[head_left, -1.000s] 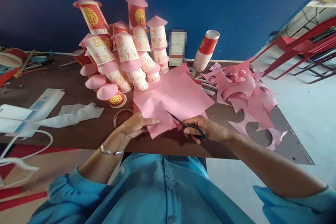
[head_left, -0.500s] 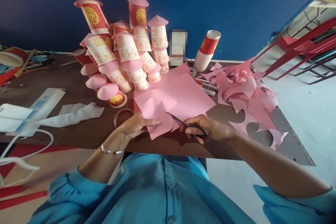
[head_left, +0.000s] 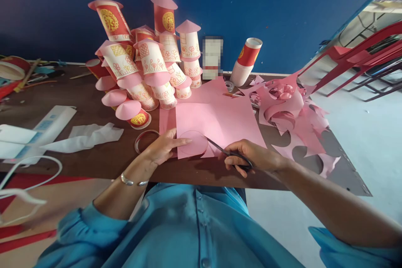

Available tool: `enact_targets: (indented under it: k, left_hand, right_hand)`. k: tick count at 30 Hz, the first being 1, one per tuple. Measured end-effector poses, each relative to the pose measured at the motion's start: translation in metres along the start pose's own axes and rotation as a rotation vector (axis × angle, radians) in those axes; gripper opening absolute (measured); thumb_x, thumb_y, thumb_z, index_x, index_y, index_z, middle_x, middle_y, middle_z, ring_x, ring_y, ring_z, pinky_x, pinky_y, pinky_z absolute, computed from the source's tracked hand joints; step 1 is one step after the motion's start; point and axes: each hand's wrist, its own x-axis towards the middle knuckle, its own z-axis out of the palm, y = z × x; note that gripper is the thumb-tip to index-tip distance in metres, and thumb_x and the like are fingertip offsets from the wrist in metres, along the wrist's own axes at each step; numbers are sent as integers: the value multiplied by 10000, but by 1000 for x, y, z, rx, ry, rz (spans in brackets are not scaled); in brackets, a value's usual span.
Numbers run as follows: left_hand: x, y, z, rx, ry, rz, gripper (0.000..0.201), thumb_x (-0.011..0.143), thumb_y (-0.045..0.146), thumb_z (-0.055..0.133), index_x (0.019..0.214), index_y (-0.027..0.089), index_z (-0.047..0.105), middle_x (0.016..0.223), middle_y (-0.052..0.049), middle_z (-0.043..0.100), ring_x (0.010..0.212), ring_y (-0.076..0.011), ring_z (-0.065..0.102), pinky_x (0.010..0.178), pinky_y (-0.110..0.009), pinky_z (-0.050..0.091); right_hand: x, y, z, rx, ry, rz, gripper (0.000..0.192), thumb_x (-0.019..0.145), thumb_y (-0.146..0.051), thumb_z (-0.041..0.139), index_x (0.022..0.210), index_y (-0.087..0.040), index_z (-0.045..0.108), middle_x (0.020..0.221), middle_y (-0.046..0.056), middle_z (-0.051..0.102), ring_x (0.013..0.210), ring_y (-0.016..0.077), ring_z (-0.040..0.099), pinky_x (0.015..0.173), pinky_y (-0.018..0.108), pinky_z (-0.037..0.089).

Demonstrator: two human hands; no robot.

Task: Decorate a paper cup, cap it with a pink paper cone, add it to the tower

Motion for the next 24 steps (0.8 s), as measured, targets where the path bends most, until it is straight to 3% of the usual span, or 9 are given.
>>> enact_targets:
  k: [3, 6, 11, 18, 24]
  left_hand:
    - [3, -3, -1, -12, -6, 22, 570, 611, 210, 974, 1121, 106, 743, 1125, -151, 813, 1007, -288, 783, 816, -304, 632]
    - [4, -6, -2, -20, -23, 32, 560, 616, 202, 970, 1118, 110, 741, 1141, -147, 811, 986, -280, 785, 808, -303, 632]
    - [2, -6, -2, -5, -33, 22, 528, 649, 242, 969, 1104, 115, 735, 1061, -126, 822, 868, -241, 783, 724, -274, 623]
    - [-2, -2, -2, 49, -81, 32, 452, 679, 286, 961, 1036, 115, 742, 931, -93, 817, 851, -219, 769, 706, -240, 591]
    - [-2, -2, -2, 46, -101, 34, 458, 670, 246, 959, 1049, 118, 734, 969, -102, 817, 837, -214, 759, 738, -258, 584]
  right_hand:
    - [-1, -1, -5, -13, -1, 8, 403, 866, -536, 746, 847, -137, 690, 714, 9, 685, 461, 73, 577, 342, 190, 335]
    - [2, -5, -5, -26, -12, 7, 470, 871, -604, 732, 823, -140, 677, 619, -3, 655, 461, 87, 576, 354, 189, 349]
    - [10, -2, 6, 23, -10, -56, 567, 885, -714, 671, 823, -151, 654, 510, -23, 620, 397, 69, 459, 382, 192, 352]
    - [20, 13, 12, 53, -9, -143, 552, 915, -706, 656, 857, -156, 650, 528, -31, 625, 420, 69, 462, 401, 190, 352]
    - [20, 15, 11, 31, -7, -159, 574, 909, -725, 647, 868, -153, 653, 525, -38, 610, 421, 67, 443, 404, 195, 337]
